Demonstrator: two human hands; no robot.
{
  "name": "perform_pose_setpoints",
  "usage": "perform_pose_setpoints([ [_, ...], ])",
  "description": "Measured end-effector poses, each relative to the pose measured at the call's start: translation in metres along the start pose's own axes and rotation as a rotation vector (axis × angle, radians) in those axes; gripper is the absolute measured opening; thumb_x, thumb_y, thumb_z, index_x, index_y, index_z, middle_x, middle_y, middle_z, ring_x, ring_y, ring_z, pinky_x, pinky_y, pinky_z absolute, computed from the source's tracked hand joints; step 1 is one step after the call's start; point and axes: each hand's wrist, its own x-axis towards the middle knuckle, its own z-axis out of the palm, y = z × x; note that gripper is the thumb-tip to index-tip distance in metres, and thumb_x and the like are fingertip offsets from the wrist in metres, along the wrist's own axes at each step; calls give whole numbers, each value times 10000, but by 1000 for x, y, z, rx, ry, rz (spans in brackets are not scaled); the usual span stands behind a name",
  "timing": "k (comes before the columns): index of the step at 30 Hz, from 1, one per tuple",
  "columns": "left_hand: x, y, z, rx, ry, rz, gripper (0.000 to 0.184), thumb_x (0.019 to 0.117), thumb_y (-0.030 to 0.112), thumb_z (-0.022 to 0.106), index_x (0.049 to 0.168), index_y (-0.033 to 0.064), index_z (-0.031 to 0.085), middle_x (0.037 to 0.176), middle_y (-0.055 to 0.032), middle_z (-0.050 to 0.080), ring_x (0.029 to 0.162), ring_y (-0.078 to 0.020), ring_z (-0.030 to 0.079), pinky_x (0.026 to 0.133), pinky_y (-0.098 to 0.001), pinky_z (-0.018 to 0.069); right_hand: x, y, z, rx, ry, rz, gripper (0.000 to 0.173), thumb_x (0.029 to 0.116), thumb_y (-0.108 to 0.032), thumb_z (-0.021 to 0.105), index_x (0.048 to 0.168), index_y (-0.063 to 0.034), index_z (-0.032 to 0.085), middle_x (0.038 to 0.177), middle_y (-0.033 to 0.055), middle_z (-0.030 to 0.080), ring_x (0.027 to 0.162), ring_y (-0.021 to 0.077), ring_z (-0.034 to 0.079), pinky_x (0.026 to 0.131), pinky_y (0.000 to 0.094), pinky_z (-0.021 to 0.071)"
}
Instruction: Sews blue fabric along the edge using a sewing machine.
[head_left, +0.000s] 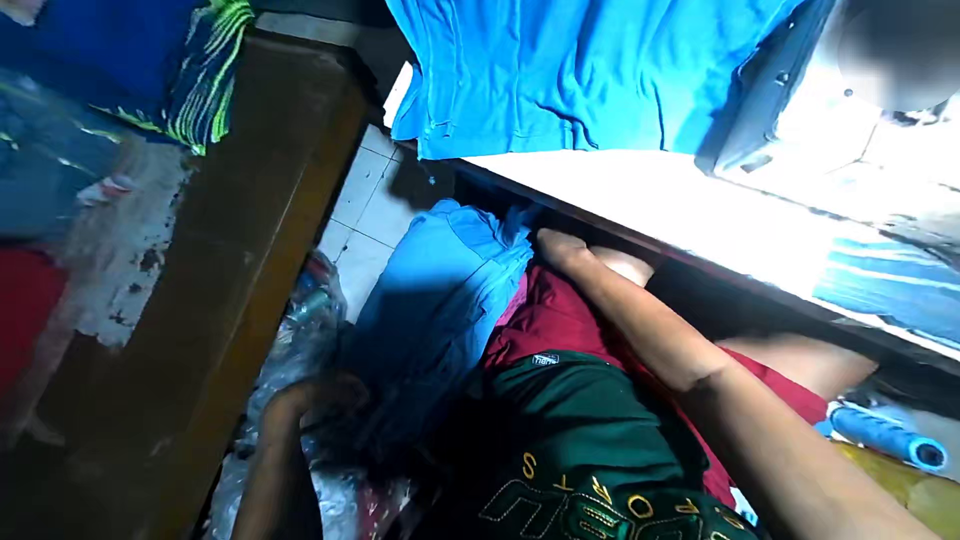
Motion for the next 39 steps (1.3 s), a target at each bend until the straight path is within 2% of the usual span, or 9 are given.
perform_pose_setpoints([
  [6, 97, 149, -23, 378, 445, 690, 504, 937, 348, 755, 1395, 172, 642, 1488, -138, 543, 1401, -326, 491, 1139, -592, 414, -42, -15, -35, -101, 32, -75, 129, 909, -71, 675, 1031, -36, 697, 1097, 233, 685, 987, 458, 680, 687, 679, 543],
  [11, 211, 278, 21, 621, 583, 654, 676, 994, 727, 380, 1494, 305, 550, 1598, -100, 447, 1527, -377, 302, 1189, -758, 121, -94, 19, -60, -61, 165, -210, 165, 911, -222, 716, 913, -59, 689, 887, 183, 683, 868, 408, 686, 695, 629, 547],
  [14, 235, 350, 47, 711, 293, 446, 798, 963, 799, 308, 1416, 231, 638, 1460, -126, 600, 1421, -382, 475, 1173, -732, 237, -113, 54, -58, 59, 222, -272, 275, 984, -400, 643, 958, -140, 730, 850, 105, 708, 842, 329, 705, 730, 597, 564],
  [19, 270, 394, 86, 702, -59, 354, 826, 896, 740, 582, 1295, 25, 688, 1351, -236, 639, 1330, -416, 551, 1124, -681, 362, -153, 105, -42, 487, 200, -427, 320, 1037, -434, 568, 1153, -207, 762, 1027, -18, 757, 951, 120, 705, 905, 441, 570],
  [24, 245, 392, 101, 701, 0, 620, 547, 1017, 548, 538, 1403, 174, 640, 1394, -124, 644, 1334, -331, 574, 1137, -642, 396, -199, 156, -19, 1004, 134, -455, 218, 1019, -220, 649, 1176, -125, 767, 1068, -25, 772, 970, 65, 716, 912, 302, 593],
  [29, 124, 389, 97, 752, -72, 812, 312, 1016, 251, 623, 1265, 86, 712, 1272, -131, 696, 1202, -291, 653, 1081, -556, 480, -221, 188, -7, 1236, 187, -359, 200, 1011, -184, 653, 1163, -133, 773, 991, -40, 773, 552, -10, 547, 474, 182, 436],
  [32, 54, 421, 86, 575, -204, 1113, 188, 983, 230, 690, 1106, 101, 749, 1017, -21, 751, 901, -102, 715, 868, -344, 607, -221, 189, -12, 1294, 156, -417, 206, 1013, -176, 653, 1177, -126, 767, 995, -38, 773, 501, -26, 490, 436, 166, 392],
  [35, 29, 471, 87, 404, 100, 1462, 166, 996, 237, 675, 1033, 104, 767, 1028, 13, 743, 944, -58, 700, 873, -291, 602, -213, 177, -25, 1243, 167, -505, 202, 1013, -180, 654, 1164, -104, 765, 985, -36, 770, 548, -38, 524, 472, 156, 419],
  [39, 55, 545, 88, 497, 612, 1479, 282, 957, 326, 733, 1180, 155, 734, 1257, -30, 661, 1161, -185, 629, 982, -408, 552, -211, 156, -44, 1150, 199, -572, 200, 1022, -169, 644, 1151, -70, 760, 1036, -1, 774, 822, 25, 692, 728, 217, 573],
])
